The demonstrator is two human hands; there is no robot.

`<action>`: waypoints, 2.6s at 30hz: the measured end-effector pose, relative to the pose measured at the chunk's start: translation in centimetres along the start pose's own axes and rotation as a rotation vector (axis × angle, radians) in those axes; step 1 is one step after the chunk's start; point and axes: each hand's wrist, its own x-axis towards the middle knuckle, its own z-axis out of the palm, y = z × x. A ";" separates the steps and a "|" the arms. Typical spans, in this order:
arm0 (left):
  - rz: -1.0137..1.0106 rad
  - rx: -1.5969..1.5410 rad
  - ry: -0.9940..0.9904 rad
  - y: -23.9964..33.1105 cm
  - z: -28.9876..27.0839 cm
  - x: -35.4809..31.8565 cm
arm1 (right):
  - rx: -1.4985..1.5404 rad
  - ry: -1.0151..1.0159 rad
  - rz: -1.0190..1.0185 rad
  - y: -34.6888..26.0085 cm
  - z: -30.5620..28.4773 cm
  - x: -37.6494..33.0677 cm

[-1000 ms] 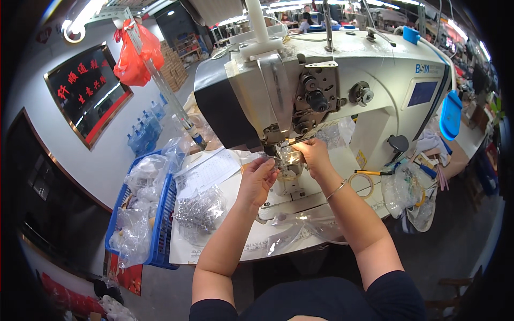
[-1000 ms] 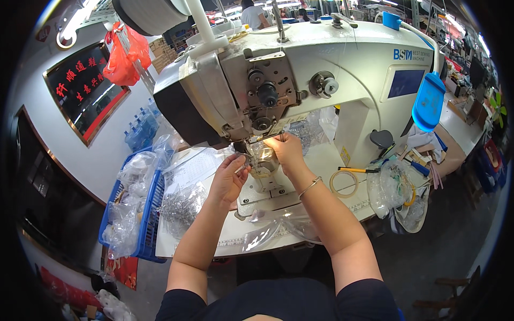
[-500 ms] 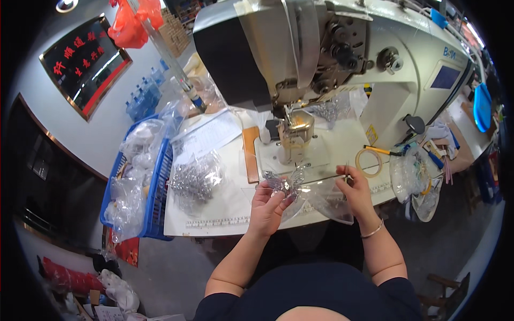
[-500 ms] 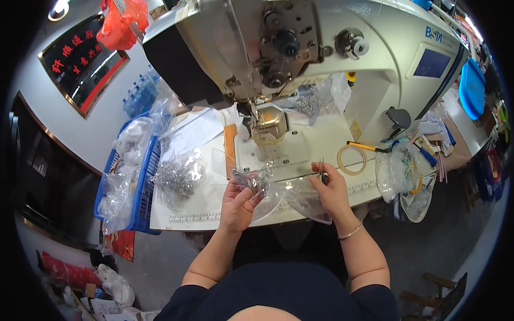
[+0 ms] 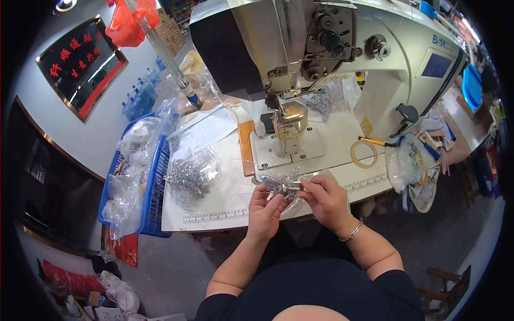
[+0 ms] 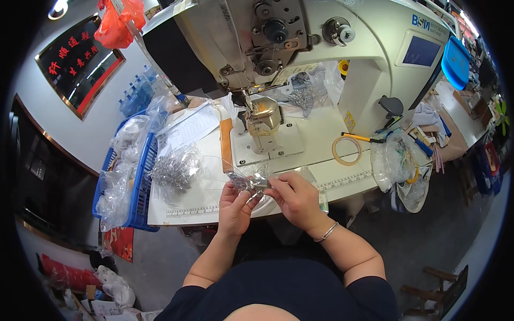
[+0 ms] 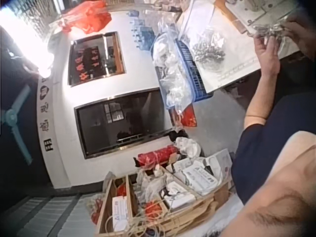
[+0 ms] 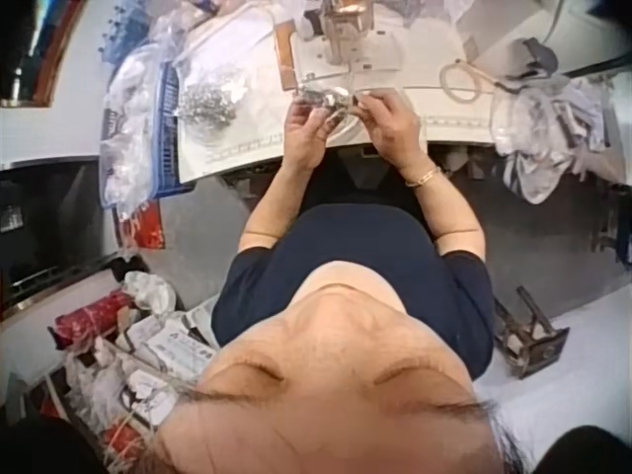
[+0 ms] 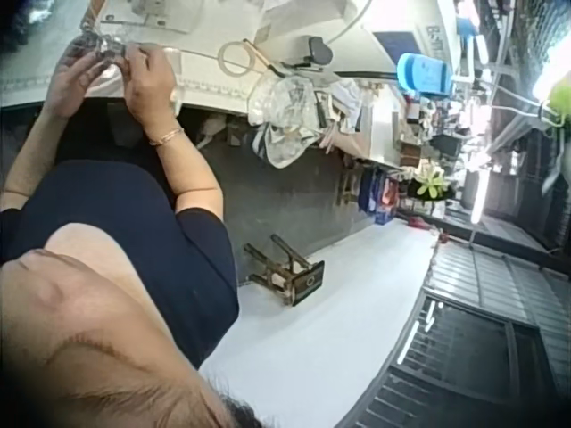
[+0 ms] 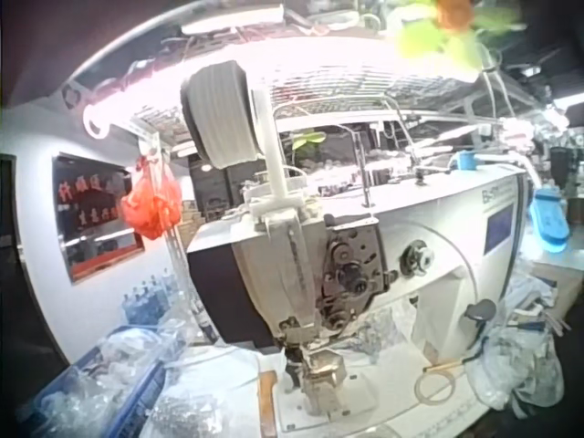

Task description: The person sits at a sewing machine and repeatedly sews small clear plastic bags filled with metal hardware. They place each bag under the presser foot, stitch a line across it, and then remove it. The person also uses scissors to trim threads and a pencil to mark a document on the table.

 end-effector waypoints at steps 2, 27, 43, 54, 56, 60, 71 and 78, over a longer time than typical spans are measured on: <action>-0.004 -0.015 -0.007 0.0 -0.1 -0.2 | 0.017 0.000 -0.021 -0.1 0.0 0.3; 0.512 1.513 -0.669 3.2 -3.0 -1.1 | -0.006 -0.275 0.053 3.2 0.7 -1.5; 0.800 1.450 -0.223 -1.5 -4.6 -0.7 | -0.030 -0.511 -0.144 3.5 2.7 0.3; 0.791 1.449 -0.206 -1.5 -4.7 -0.6 | -0.010 -0.551 -0.194 4.2 3.3 0.2; 0.794 1.447 -0.207 -1.5 -4.6 -0.6 | -0.009 -0.556 -0.203 4.4 3.6 0.1; 0.830 1.454 -0.219 -1.6 -4.9 -0.5 | 0.003 -0.582 -0.151 4.4 3.6 0.2; 0.834 1.435 -0.208 -1.6 -4.9 -0.7 | 0.026 -0.542 -0.085 3.8 2.2 0.6; 0.609 1.273 -0.046 -0.1 -4.1 -0.9 | 0.062 -0.461 0.071 3.6 1.5 0.4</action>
